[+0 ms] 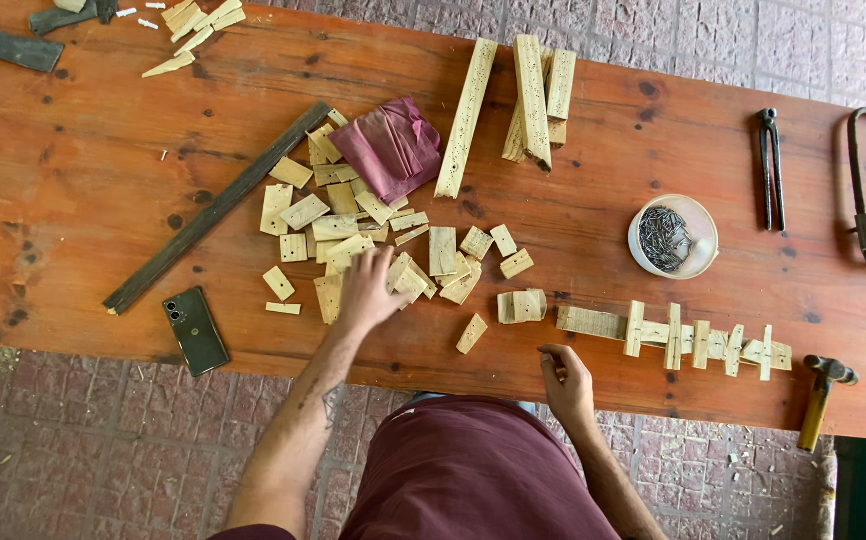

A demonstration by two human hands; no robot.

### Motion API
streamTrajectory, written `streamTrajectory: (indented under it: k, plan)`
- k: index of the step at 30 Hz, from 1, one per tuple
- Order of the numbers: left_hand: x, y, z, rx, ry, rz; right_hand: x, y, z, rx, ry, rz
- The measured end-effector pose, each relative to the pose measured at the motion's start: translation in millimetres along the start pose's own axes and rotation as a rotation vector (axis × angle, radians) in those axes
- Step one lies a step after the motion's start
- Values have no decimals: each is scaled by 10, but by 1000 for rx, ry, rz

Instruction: The person assembles small wooden blocks onto a longer wooden base by placing them in sequence and securing them with nails using a hammer. The person repeatedly picks up blocks and nails, aligns the pieces, and hammers the nails into place.

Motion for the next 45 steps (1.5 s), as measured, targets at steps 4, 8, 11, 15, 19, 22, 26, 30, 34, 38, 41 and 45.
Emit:
streamTrajectory:
  k: [4,8,11,15,19,22,26,30,34,38,41,45]
  plan:
    - [-112,74,321,136,62,-219,-24,-8,18,-7,-5,10]
    - [-43,67,204,144,103,-188,-66,29,21,-5,-39,21]
    - [-21,183,213,167,104,-213,-103,36,48,4,-49,32]
    - [28,99,434,195,17,-194,-110,24,134,-16,-31,40]
    - [195,-324,709,74,-42,-195,-104,25,86,7,-51,39]
    - [348,-379,1033,30,-82,-224,-79,7,91,-2,-38,38]
    - [399,-728,991,139,-195,-235,-80,28,56,1,-46,45]
    - [408,-734,722,217,-199,-254,-98,63,69,22,-70,38]
    - [417,-582,573,240,-149,-231,-129,54,91,35,-72,44]
    - [428,-309,615,257,-119,-249,-122,68,58,29,-47,52]
    - [420,-264,602,290,-82,-294,-88,91,60,25,-41,57]
    - [421,-294,589,325,-95,-301,-71,94,71,37,-43,44]
Point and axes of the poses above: each hand's wrist, its own x-axis towards the middle knuckle, its own y-axis out of the back of the hand, z = x × y, the point moved 5 cm from there along x, towards the middle knuckle, and after that the axes turned 2 degrees about y, right-handed, at the moved point
